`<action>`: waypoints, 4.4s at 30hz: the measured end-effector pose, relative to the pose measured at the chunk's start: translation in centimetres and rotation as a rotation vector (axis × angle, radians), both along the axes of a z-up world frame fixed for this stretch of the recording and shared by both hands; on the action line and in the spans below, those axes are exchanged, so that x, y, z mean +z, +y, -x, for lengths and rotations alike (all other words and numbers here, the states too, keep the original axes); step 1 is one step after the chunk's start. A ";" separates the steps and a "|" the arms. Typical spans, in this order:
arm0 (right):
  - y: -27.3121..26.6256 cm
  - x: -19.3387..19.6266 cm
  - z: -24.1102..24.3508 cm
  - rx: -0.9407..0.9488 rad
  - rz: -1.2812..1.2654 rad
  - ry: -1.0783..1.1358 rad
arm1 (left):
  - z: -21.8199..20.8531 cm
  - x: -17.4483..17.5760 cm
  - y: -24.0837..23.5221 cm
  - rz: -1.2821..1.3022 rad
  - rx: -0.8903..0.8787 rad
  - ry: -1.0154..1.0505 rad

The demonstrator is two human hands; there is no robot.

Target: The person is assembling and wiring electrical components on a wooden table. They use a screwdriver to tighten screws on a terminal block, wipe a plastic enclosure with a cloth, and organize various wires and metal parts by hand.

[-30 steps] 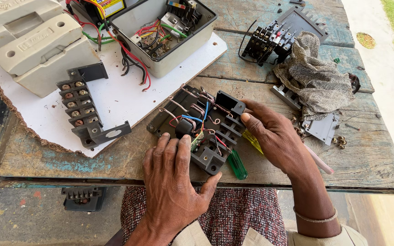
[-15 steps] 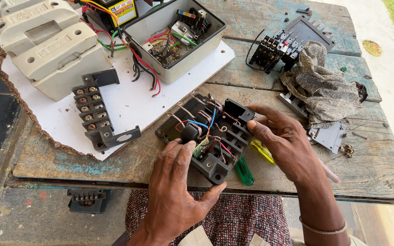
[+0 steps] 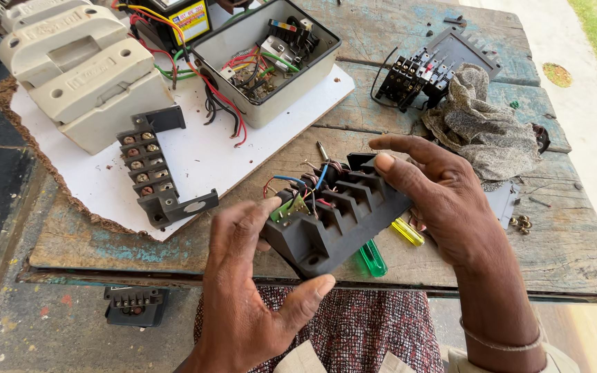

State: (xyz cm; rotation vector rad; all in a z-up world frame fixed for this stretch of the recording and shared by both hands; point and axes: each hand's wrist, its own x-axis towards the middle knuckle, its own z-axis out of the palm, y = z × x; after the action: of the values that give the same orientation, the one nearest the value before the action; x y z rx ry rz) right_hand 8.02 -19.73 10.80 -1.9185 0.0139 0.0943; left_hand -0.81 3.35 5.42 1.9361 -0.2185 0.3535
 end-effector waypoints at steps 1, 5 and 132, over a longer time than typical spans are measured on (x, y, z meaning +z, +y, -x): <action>0.5 0.1 -0.3 0.003 0.008 -0.029 | -0.1 0.0 0.1 0.009 0.020 -0.004; 2.1 0.9 -1.8 -0.039 0.065 -0.049 | -0.7 0.3 0.5 -0.208 0.102 -0.213; -4.6 -5.0 -1.0 0.213 0.893 -0.352 | -7.2 0.5 -1.3 0.048 0.155 -0.450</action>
State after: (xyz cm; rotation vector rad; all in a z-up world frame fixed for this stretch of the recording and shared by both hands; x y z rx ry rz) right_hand 9.03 -24.29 5.83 -2.7977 -0.4543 -0.1339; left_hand 6.36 2.09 5.97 1.8095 -0.3483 0.8906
